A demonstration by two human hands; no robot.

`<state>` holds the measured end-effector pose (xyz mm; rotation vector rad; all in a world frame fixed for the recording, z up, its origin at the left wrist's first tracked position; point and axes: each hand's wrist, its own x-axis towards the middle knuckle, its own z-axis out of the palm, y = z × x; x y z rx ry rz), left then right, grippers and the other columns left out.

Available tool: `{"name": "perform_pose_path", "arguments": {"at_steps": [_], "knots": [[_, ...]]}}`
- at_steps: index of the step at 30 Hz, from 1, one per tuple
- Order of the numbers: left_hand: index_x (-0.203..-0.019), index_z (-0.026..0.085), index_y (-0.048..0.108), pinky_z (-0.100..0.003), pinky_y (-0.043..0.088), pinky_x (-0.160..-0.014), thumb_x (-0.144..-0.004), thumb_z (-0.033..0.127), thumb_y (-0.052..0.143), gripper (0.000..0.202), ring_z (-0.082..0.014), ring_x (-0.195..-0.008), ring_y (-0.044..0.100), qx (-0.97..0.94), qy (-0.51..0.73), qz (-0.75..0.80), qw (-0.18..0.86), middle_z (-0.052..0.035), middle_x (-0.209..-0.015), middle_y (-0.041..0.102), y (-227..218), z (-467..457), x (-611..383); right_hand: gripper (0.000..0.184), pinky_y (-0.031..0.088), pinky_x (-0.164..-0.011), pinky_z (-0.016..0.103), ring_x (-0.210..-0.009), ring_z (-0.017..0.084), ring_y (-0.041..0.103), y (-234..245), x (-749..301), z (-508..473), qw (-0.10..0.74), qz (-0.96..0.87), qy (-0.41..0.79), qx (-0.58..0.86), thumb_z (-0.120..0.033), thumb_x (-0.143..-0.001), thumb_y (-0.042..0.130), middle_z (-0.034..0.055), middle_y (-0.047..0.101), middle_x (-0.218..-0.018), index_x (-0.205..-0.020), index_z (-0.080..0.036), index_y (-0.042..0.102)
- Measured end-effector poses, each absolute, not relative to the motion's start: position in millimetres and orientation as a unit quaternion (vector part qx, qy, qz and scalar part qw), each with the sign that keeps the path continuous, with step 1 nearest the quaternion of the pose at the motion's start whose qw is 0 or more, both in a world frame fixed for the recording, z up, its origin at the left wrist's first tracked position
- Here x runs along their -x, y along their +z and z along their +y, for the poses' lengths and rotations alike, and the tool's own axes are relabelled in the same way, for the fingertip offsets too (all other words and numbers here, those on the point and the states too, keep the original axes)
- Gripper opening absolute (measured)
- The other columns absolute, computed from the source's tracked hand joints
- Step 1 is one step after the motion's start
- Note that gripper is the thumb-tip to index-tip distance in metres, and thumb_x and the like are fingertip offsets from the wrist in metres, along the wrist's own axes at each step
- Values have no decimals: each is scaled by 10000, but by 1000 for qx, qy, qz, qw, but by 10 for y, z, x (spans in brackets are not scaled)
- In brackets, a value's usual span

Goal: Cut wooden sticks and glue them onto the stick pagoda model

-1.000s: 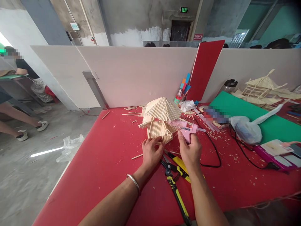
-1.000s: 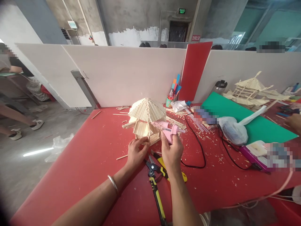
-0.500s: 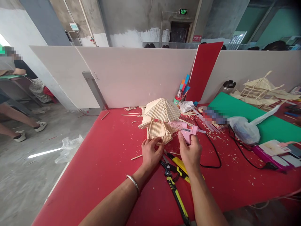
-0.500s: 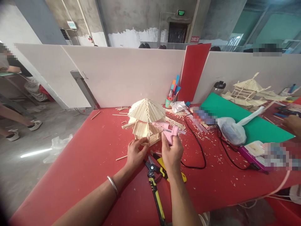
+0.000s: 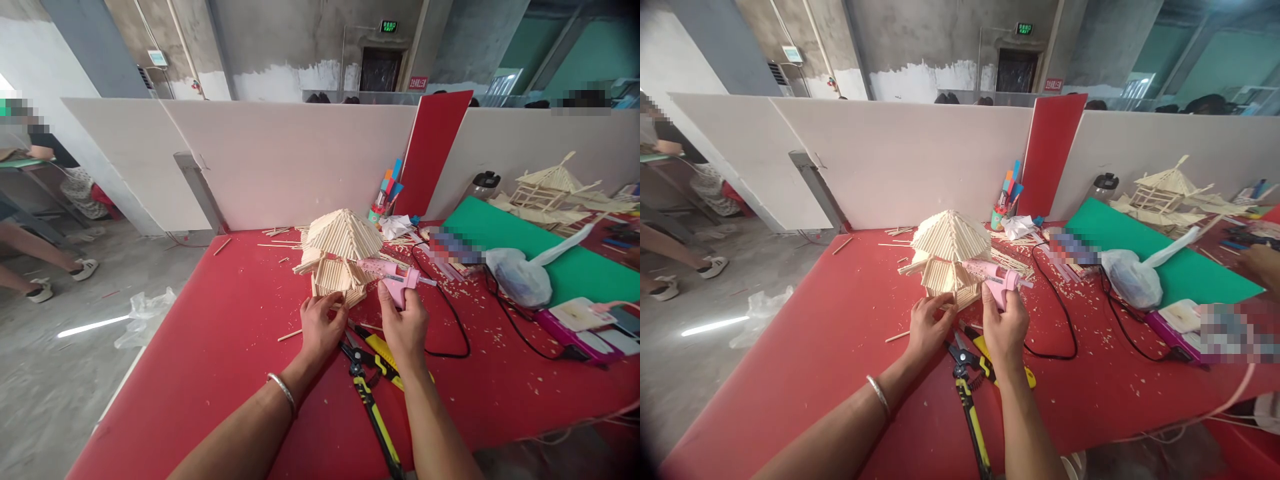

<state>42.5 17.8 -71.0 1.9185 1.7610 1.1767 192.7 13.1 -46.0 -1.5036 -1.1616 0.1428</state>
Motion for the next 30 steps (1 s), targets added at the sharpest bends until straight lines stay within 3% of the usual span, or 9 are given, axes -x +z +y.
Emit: {"name": "perform_pose_path", "arguments": {"at_steps": [30], "knots": [[-1013, 246, 748, -422, 417, -942, -841, 273, 627, 212, -228, -887, 638, -664, 409, 608, 152, -33, -897, 757, -698, 180, -428, 453, 417, -580, 278, -635, 195, 609, -449, -1879, 132, 592, -493, 47, 636, -611, -824, 583, 102, 695, -736, -836, -165, 663]]}}
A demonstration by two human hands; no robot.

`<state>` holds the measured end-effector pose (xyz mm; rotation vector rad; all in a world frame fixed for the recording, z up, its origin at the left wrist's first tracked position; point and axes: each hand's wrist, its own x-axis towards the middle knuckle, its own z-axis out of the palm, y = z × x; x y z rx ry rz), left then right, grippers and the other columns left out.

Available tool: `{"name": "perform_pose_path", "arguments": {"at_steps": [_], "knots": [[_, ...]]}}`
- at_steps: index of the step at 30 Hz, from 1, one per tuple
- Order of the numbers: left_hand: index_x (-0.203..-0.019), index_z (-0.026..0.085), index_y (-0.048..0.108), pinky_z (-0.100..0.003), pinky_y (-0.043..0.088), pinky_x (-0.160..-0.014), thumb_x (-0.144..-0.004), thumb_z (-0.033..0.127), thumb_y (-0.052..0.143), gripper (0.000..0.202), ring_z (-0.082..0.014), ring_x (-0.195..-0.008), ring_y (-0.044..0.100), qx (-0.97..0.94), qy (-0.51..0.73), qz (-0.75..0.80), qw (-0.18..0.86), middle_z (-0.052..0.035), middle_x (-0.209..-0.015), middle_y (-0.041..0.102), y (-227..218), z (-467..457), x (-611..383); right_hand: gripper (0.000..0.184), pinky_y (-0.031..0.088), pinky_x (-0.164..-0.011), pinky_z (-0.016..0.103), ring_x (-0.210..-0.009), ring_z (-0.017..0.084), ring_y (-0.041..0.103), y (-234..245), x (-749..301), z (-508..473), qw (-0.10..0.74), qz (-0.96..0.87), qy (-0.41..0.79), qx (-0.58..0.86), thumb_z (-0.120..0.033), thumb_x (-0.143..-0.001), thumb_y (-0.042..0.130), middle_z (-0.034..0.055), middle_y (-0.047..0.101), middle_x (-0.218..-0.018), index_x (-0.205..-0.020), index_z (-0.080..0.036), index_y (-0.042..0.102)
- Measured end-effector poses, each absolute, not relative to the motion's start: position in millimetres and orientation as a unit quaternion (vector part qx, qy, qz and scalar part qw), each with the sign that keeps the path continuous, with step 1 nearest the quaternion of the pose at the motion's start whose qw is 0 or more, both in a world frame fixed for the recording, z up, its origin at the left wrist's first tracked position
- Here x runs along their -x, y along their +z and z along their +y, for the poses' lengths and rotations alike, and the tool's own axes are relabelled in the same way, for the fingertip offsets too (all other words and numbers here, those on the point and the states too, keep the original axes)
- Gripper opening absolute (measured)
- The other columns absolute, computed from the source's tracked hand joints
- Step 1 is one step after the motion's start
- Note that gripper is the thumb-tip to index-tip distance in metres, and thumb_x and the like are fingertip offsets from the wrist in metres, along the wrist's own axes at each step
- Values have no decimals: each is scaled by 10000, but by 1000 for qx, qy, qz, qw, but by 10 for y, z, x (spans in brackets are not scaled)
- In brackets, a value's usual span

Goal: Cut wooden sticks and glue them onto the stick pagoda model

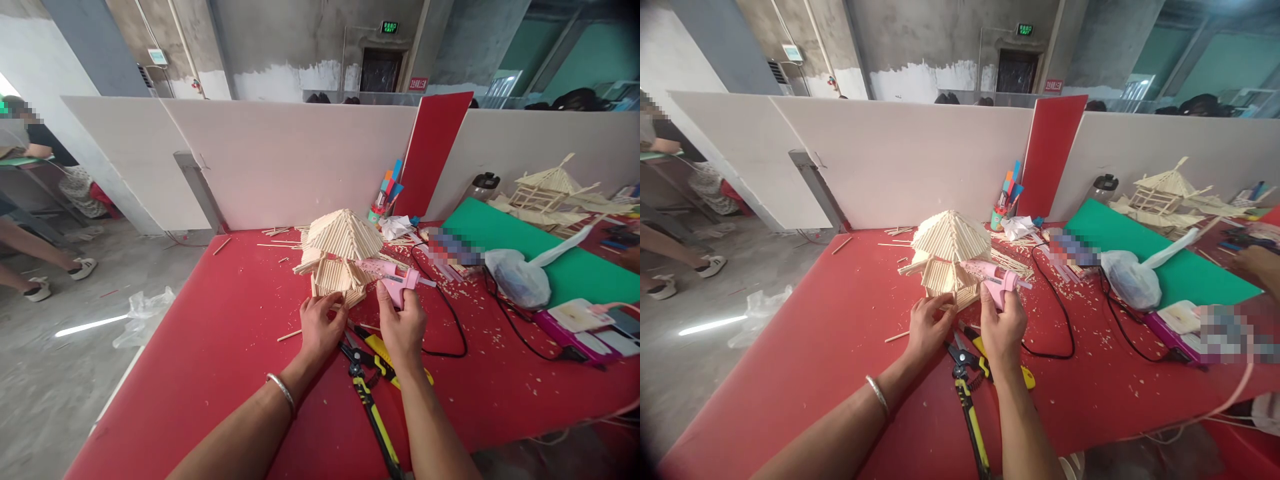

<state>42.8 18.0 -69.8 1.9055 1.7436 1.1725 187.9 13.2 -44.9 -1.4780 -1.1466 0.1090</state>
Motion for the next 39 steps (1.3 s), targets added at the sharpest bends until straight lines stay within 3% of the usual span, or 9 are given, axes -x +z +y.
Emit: {"name": "perform_pose_path", "arguments": {"at_steps": [28, 35, 39], "knots": [[-975, 245, 750, -429, 418, -955, -841, 271, 610, 195, -224, -870, 640, -662, 408, 608, 160, -30, -880, 754, -676, 168, -428, 437, 428, -546, 273, -576, 182, 595, -449, -1929, 31, 603, -463, 61, 647, -605, -801, 613, 83, 681, -677, -776, -169, 644], [-950, 239, 761, -404, 453, -910, -832, 238, 612, 190, -213, -865, 653, -662, 422, 600, 156, -28, -882, 763, -694, 177, -432, 470, 405, -478, 280, -478, 155, 528, -506, -2071, -239, 643, -457, -20, 614, -627, -758, 654, 65, 644, -585, -717, -159, 657], [-956, 249, 767, -391, 471, -895, -835, 252, 615, 194, -208, -858, 665, -660, 427, 596, 164, -26, -889, 770, -682, 175, -440, 382, 435, -475, 276, -464, 149, 533, -665, -2172, -417, 621, -517, -53, 586, -552, -765, 692, 42, 639, -574, -731, -172, 662]]}}
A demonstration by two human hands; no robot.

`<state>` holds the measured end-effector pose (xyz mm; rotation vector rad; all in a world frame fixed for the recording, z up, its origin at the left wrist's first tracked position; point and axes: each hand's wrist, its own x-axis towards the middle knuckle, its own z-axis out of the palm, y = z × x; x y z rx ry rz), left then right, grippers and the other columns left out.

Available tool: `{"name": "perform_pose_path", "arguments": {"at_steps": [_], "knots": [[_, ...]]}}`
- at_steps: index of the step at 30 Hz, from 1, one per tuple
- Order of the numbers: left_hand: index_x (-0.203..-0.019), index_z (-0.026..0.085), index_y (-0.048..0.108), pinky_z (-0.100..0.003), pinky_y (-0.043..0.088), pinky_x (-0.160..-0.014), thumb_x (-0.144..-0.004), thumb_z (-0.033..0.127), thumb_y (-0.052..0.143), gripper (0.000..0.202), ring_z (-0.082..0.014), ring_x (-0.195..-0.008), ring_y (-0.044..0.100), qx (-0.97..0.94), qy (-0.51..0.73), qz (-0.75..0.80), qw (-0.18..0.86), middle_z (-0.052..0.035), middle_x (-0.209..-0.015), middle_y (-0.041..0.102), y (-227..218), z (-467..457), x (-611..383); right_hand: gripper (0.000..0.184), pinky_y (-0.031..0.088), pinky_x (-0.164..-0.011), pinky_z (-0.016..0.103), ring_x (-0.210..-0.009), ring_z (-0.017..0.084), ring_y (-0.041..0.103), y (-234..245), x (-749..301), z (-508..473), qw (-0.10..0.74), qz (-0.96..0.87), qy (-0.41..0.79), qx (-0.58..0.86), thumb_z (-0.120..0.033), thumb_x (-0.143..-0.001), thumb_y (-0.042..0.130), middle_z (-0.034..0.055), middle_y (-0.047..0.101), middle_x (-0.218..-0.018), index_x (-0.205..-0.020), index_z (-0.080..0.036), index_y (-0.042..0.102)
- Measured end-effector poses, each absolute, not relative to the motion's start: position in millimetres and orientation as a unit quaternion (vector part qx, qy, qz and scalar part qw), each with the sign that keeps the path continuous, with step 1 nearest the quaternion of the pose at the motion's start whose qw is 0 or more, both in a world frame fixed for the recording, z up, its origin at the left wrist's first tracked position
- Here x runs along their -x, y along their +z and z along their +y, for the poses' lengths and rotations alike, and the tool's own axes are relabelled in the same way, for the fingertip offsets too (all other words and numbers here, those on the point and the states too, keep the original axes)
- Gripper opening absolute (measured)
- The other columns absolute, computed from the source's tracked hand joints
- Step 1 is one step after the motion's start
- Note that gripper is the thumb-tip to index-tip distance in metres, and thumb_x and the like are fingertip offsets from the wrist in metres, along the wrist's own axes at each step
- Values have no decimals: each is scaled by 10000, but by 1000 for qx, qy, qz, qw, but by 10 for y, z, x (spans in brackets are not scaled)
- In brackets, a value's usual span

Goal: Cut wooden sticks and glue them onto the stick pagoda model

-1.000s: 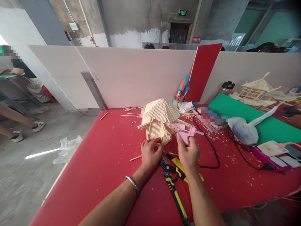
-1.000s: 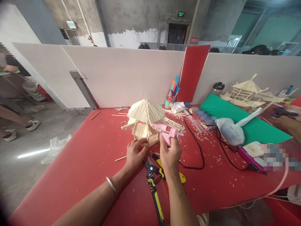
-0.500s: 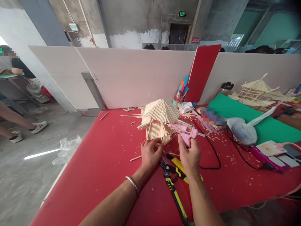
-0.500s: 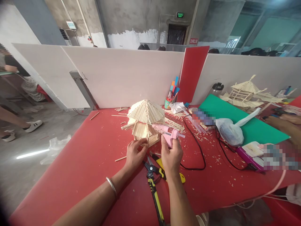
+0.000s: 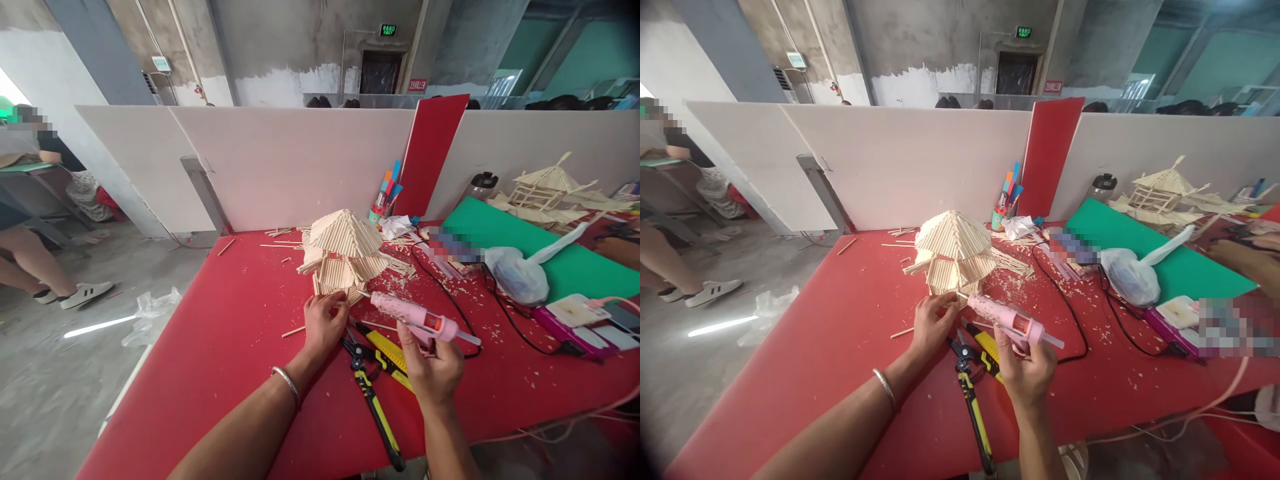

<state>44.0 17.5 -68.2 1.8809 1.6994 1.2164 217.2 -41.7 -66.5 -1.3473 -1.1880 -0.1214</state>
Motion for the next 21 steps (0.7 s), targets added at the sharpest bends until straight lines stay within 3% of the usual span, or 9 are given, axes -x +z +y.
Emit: {"name": "perform_pose_path", "arguments": {"at_steps": [7, 11, 21], "knots": [[-946, 233, 766, -370, 496, -865, -817, 207, 605, 208, -205, -860, 680, -655, 426, 601, 171, -36, -903, 770, -714, 202, -424, 297, 487, -602, 281, -645, 181, 628, -769, -2205, -469, 508, -619, -86, 593, -479, -850, 636, 75, 690, -737, -877, -189, 694], [-935, 235, 765, -364, 505, -858, -830, 239, 604, 193, -204, -863, 687, -651, 434, 598, 177, -31, -905, 773, -723, 212, -422, 281, 467, -619, 277, -671, 181, 612, -736, -2167, -430, 501, -585, -129, 625, -449, -891, 596, 77, 662, -743, -880, -179, 676], [-917, 234, 769, -364, 519, -843, -835, 237, 599, 189, -204, -849, 697, -657, 431, 594, 172, -35, -886, 774, -701, 208, -418, 259, 424, -646, 266, -710, 166, 587, -631, -2031, -276, 476, -623, -150, 602, -339, -943, 523, 50, 627, -793, -1118, -200, 655]]}}
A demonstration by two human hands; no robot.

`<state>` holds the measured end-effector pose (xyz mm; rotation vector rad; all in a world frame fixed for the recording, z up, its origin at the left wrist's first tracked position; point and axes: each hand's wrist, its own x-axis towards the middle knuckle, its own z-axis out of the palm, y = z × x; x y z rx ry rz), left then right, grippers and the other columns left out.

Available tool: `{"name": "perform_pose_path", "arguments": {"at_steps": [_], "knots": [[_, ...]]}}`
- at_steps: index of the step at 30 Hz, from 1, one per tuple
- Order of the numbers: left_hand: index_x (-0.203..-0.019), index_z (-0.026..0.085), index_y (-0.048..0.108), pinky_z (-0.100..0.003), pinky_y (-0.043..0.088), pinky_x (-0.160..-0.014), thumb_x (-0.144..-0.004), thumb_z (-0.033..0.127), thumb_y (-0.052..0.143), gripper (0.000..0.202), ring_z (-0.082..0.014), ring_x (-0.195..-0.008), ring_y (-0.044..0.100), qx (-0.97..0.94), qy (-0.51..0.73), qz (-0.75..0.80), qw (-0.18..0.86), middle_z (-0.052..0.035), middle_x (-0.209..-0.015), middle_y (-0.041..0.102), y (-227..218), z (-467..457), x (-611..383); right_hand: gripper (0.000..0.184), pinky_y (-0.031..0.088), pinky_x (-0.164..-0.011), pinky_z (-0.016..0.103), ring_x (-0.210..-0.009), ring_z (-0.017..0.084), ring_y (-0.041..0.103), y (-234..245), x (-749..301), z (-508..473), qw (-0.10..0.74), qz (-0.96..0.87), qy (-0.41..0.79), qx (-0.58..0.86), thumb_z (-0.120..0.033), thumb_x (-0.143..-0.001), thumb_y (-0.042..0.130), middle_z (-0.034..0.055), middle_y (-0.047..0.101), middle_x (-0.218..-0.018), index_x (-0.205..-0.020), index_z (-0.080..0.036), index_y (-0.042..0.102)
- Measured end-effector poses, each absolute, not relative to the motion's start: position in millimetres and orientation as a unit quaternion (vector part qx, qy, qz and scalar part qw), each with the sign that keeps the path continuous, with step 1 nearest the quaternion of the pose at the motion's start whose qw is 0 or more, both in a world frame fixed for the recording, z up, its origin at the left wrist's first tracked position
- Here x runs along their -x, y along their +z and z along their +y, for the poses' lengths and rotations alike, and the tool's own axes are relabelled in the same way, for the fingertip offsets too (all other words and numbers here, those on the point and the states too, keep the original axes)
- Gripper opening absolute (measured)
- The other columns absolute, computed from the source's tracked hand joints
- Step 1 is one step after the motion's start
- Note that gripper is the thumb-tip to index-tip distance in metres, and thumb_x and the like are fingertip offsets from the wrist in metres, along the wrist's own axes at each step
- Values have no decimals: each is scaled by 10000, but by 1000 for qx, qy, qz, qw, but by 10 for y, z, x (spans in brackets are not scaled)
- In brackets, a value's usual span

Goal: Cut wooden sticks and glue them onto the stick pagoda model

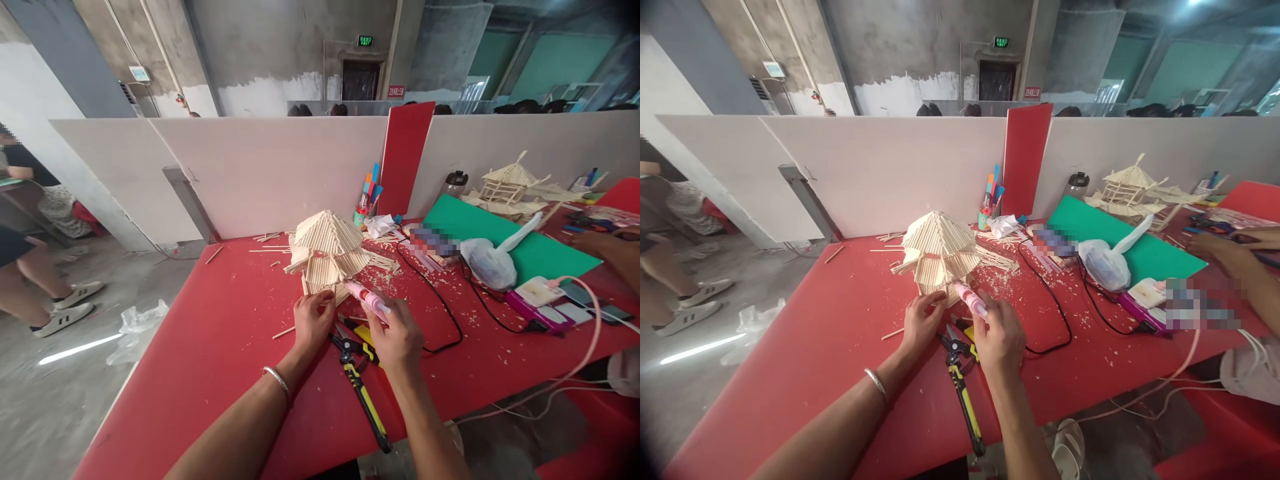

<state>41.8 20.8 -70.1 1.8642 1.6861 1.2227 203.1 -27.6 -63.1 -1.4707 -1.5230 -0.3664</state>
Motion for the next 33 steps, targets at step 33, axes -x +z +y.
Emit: {"name": "perform_pose_path", "arguments": {"at_steps": [33], "knots": [[-940, 211, 762, -362, 520, -831, -844, 297, 590, 214, -215, -839, 693, -650, 423, 600, 195, -46, -889, 768, -710, 237, -383, 306, 501, -729, 313, -796, 198, 633, -679, -2098, -418, 528, -687, -42, 498, -323, -908, 595, 85, 693, -920, -1188, -202, 610]]}}
